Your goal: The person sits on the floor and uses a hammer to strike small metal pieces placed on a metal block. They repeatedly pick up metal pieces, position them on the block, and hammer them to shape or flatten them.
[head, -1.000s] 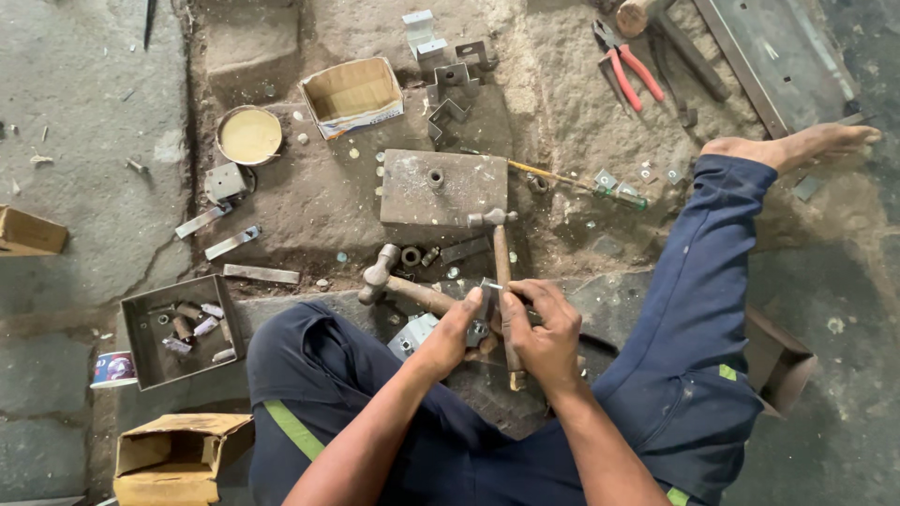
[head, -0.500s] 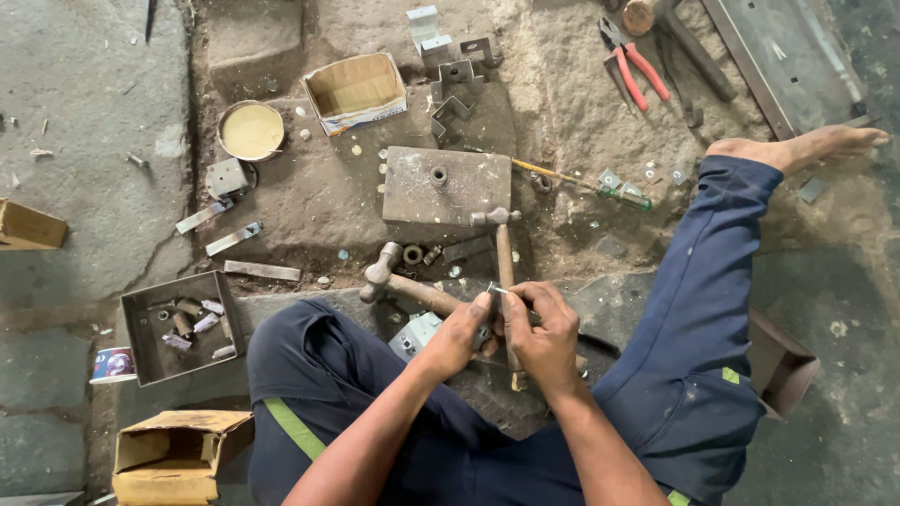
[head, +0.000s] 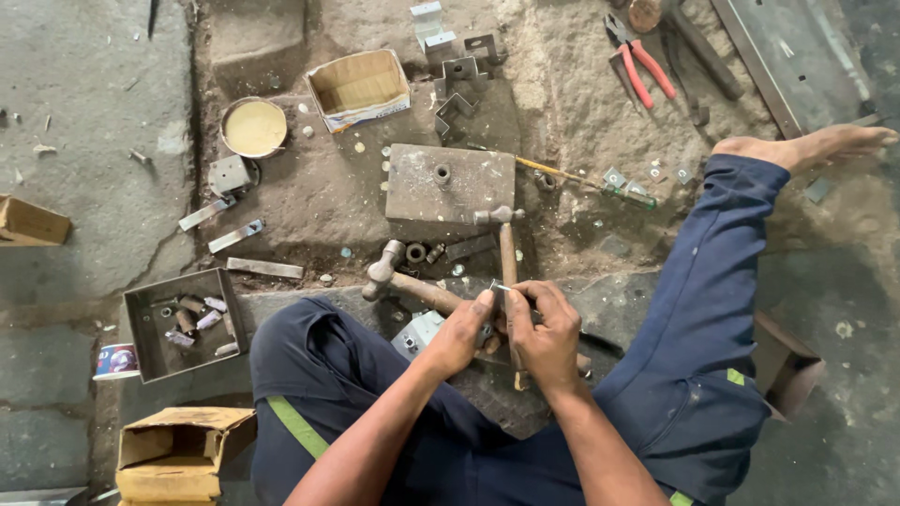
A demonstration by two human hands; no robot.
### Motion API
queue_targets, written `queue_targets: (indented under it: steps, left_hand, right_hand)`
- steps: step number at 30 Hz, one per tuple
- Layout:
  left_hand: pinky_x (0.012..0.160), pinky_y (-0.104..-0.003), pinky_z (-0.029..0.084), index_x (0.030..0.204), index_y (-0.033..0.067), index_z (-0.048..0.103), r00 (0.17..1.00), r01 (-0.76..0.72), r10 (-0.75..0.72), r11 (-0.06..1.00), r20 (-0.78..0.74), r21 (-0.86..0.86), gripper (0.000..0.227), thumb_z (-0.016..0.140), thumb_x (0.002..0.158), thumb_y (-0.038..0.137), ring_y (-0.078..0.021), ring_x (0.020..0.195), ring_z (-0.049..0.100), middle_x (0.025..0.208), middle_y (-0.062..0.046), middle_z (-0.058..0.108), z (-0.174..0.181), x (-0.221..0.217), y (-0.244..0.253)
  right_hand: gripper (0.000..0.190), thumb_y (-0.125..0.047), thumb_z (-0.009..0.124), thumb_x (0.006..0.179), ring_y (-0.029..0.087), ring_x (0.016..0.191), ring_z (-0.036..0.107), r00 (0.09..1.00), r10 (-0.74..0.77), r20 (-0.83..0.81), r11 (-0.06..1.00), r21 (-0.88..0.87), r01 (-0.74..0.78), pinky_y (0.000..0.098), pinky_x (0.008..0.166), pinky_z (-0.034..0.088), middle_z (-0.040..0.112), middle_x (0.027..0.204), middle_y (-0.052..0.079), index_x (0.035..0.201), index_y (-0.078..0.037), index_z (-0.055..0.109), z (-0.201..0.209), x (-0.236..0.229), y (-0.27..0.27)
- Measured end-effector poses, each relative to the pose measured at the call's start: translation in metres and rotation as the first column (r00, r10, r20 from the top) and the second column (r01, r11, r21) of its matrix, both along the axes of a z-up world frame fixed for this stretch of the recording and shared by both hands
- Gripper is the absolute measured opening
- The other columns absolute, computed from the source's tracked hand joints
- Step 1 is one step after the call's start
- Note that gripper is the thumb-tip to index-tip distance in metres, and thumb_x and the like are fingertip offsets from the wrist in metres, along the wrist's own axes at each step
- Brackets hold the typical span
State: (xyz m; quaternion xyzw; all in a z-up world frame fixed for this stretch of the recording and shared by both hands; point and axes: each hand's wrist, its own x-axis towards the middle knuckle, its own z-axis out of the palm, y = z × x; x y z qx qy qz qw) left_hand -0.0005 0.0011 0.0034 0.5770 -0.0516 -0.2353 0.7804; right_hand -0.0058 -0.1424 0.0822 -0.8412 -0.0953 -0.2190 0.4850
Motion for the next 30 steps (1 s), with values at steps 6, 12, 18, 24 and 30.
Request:
queue_targets:
  steps: [6, 12, 18, 24, 30]
  left_hand:
    - [0.051, -0.029, 0.042, 0.093, 0.0017, 0.067, 0.999, 0.02, -0.024, 0.996, 0.043, 0.09, 0.069, 0.029, 0.107, 0.057, -0.0142, 0.056, 0.055, 0.068, -0.006, 0.064, 0.004, 0.004, 0.004]
    - [0.053, -0.03, 0.055, 0.112, 0.0025, 0.07, 0.975, -0.069, 0.102, 0.983, -0.197, 0.169, 0.056, 0.036, 0.104, 0.046, -0.0175, 0.062, 0.072, 0.082, -0.014, 0.077, 0.027, 0.052, 0.046]
    - [0.043, -0.033, 0.042, 0.112, 0.0039, 0.059, 0.978, -0.07, 0.128, 0.946, -0.166, 0.316, 0.027, 0.046, 0.103, 0.026, -0.0194, 0.05, 0.061, 0.081, -0.017, 0.079, 0.013, 0.134, 0.131]
    - [0.041, -0.035, 0.036, 0.105, 0.0015, 0.064, 0.907, -0.208, 0.339, 0.877, -0.251, 0.433, 0.028, 0.057, 0.099, 0.028, -0.0198, 0.042, 0.054, 0.072, -0.02, 0.073, -0.033, 0.151, 0.154]
    - [0.038, -0.037, 0.038, 0.098, 0.0005, 0.065, 0.92, -0.187, 0.316, 0.874, -0.232, 0.448, 0.028, 0.059, 0.097, 0.027, -0.0207, 0.04, 0.058, 0.071, -0.018, 0.075, -0.046, 0.157, 0.16]
  right_hand:
    - [0.007, -0.006, 0.069, 0.094, 0.024, 0.08, 0.071, 0.999, -0.002, -0.042, 1.0, 0.031, 0.004, 0.0347, 0.073, 0.056, 0.071, 0.091, 0.012, 0.099, 0.0, 0.07, -0.007, 0.001, -0.003]
    - [0.044, -0.02, 0.078, 0.084, 0.022, 0.082, 0.068, 0.923, -0.168, -0.346, 0.984, -0.116, 0.136, 0.0333, 0.072, 0.055, 0.071, 0.095, 0.011, 0.121, -0.001, 0.062, -0.051, 0.024, -0.028]
    - [0.053, -0.021, 0.076, 0.088, 0.017, 0.083, 0.071, 0.789, 0.029, -0.614, 0.995, 0.093, 0.036, 0.0304, 0.073, 0.057, 0.077, 0.097, 0.013, 0.134, 0.0, 0.059, -0.091, 0.032, -0.024]
    - [0.064, -0.017, 0.071, 0.086, 0.026, 0.088, 0.074, 0.869, 0.095, -0.486, 0.985, -0.082, -0.154, 0.0361, 0.077, 0.058, 0.076, 0.098, 0.016, 0.145, -0.008, 0.049, -0.042, 0.04, 0.01]
    - [0.071, -0.012, 0.068, 0.091, 0.036, 0.107, 0.072, 0.954, 0.239, -0.182, 0.935, -0.221, -0.277, 0.0412, 0.087, 0.058, 0.071, 0.123, 0.023, 0.157, -0.019, 0.043, -0.026, 0.064, 0.063]
